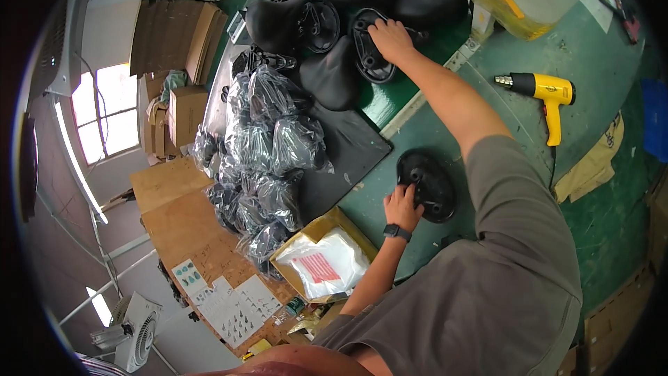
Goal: Assembling and taping a cardboard box, then individually bagging and packing bicycle seats.
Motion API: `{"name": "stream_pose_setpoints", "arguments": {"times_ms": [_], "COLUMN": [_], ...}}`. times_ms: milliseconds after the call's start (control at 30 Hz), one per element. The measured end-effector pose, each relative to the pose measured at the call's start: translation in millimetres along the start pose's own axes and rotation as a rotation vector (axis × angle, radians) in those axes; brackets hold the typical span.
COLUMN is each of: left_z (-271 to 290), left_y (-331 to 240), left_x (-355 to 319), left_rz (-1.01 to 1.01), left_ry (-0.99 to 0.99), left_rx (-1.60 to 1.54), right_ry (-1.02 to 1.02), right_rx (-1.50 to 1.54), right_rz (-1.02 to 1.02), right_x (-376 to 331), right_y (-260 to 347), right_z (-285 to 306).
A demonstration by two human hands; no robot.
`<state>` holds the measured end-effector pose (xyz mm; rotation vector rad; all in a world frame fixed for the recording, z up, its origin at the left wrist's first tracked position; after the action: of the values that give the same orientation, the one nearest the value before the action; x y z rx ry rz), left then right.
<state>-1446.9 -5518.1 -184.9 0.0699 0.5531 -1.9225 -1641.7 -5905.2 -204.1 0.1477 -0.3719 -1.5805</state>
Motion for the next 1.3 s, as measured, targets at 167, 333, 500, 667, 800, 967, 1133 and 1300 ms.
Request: {"name": "stream_pose_setpoints", "arguments": {"times_ms": [167, 333, 500, 667, 800, 967, 1133, 1300], "left_z": [-6.2, -18.2, -12.7, 92.9, 85.6, 69.3, 50.0, 39.6], "left_y": [59.7, 90.8, 122.4, 159.7, 244.0, 255.0, 281.1, 276.3], "left_x": [-97.9, -151.5, -144.6, 38.0, 167.1, 279.2, 261.4, 246.7], "left_rz": [0.357, 0.498, 0.415, 0.357, 0.724, 0.876, 0.841, 0.821], "left_ry": [0.032, 0.227, 0.755, -0.181, -0.357, -0.275, -0.294, -0.201], "left_rx": [0.021, 0.084, -0.082, -0.432, -1.102, -1.502, -1.455, -1.636], "right_ry": [0.177, 0.37, 0.86, 0.555, -0.003, -0.534, -0.313, -0.128], "right_rx": [0.211, 0.255, 0.438, 0.994, 1.653, 1.525, 1.666, 1.375], "right_rz": [-0.034, -0.168, -0.255, -0.494, -1.071, -1.291, -1.258, -1.075], "right_x": [-122.5, -310.4, -446.3, -310.0, -154.4, -67.5, -114.3, -235.0], "right_y": [24.9, 13.1, 22.8, -49.0, -129.1, -194.3, -129.1, -110.1], "right_z": [43.7, 78.1, 71.7, 62.7, -15.8, -60.8, -40.1, -0.4]}}
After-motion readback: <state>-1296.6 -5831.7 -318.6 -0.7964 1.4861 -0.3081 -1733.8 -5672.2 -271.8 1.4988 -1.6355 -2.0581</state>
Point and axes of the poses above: each hand's wrist, its own x-axis towards the middle knuckle, its own z-axis out of the back of the hand, y = z × x, the point moved 8 cm from there along x, towards the middle knuckle, and after that the axes turned 5 degrees about -z, right-handed, at the moved point
